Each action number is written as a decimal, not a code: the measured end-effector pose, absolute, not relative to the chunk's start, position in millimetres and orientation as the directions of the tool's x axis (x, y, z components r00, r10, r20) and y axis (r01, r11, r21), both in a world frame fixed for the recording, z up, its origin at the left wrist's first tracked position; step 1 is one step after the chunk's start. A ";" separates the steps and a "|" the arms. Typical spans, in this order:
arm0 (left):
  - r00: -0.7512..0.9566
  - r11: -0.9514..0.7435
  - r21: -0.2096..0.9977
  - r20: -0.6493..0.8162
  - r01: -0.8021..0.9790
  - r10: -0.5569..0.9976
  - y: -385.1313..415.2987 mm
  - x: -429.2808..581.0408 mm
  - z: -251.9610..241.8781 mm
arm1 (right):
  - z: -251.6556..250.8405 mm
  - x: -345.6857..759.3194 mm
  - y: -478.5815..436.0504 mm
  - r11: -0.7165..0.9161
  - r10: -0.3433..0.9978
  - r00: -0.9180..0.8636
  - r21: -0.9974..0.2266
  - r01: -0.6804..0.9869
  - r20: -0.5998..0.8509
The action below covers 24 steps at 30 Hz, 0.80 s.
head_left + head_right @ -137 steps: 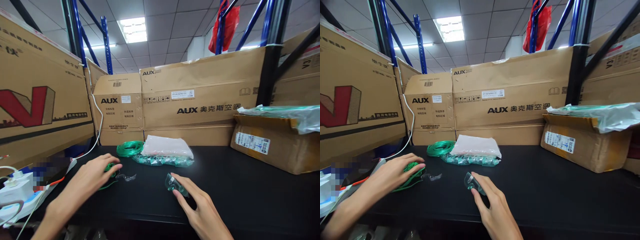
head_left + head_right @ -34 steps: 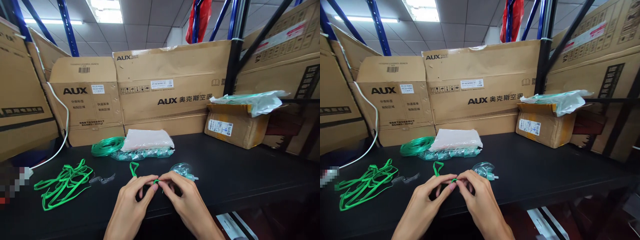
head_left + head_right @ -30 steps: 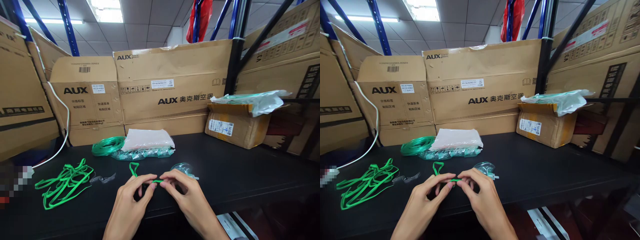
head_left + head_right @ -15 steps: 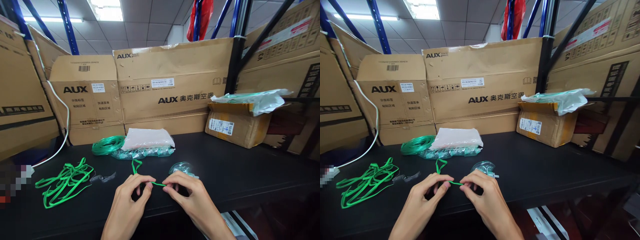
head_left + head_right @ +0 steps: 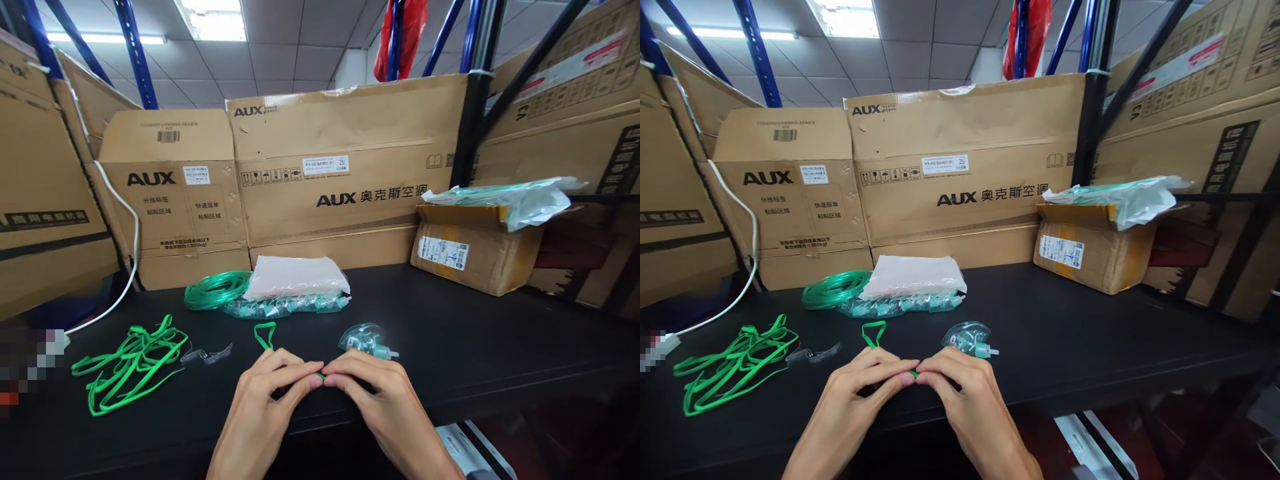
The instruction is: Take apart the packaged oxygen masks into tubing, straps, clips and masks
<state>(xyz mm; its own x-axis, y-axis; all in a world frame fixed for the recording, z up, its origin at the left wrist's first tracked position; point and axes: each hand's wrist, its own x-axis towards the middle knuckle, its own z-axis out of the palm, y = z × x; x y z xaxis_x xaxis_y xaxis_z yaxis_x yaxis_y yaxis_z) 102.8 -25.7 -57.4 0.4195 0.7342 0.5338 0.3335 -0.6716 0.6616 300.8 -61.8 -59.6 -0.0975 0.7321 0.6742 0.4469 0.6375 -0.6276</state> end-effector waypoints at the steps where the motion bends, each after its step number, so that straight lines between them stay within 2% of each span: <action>1: 0.418 -0.670 0.660 0.533 0.339 0.736 -25.6 103.0 -57.2 | -59.2 300.4 -62.0 0.645 0.726 -0.103 -0.620 0.446 0.680; 4: 0.402 -0.655 0.653 0.521 0.380 0.753 -26.3 104.3 -55.5 | -53.3 303.0 -65.0 0.669 0.696 -0.122 -0.579 0.466 0.707; 6: 0.388 -0.645 0.646 0.517 0.408 0.763 -27.4 105.0 -53.5 | -47.2 310.3 -68.0 0.667 0.645 -0.075 -0.513 0.541 0.760; 9: 0.366 -0.624 0.651 0.505 0.432 0.782 -29.7 106.1 -50.0 | -42.2 328.7 -69.2 0.538 0.592 0.040 -0.432 0.724 0.805; 11: 0.338 -0.595 0.667 0.490 0.448 0.804 -31.2 106.5 -48.0 | -44.8 341.4 -66.3 0.417 0.648 0.079 -0.439 0.796 0.758; 14: 0.294 -0.548 0.700 0.463 0.457 0.836 -32.7 106.1 -47.1 | -52.5 352.2 -59.2 0.312 0.771 0.084 -0.491 0.814 0.631; 18: 0.250 -0.508 0.743 0.442 0.437 0.861 -31.8 104.2 -50.1 | -48.7 342.4 -54.8 0.343 0.806 0.112 -0.612 0.713 0.581; 22: 0.226 -0.549 0.752 0.501 0.365 0.836 -28.4 103.5 -53.1 | -34.3 318.4 -53.5 0.411 0.862 0.144 -0.837 0.362 0.486; 24: 0.219 -0.570 0.754 0.526 0.328 0.822 -26.9 103.6 -53.4 | -32.7 309.3 -51.4 0.413 0.886 0.120 -0.880 0.235 0.448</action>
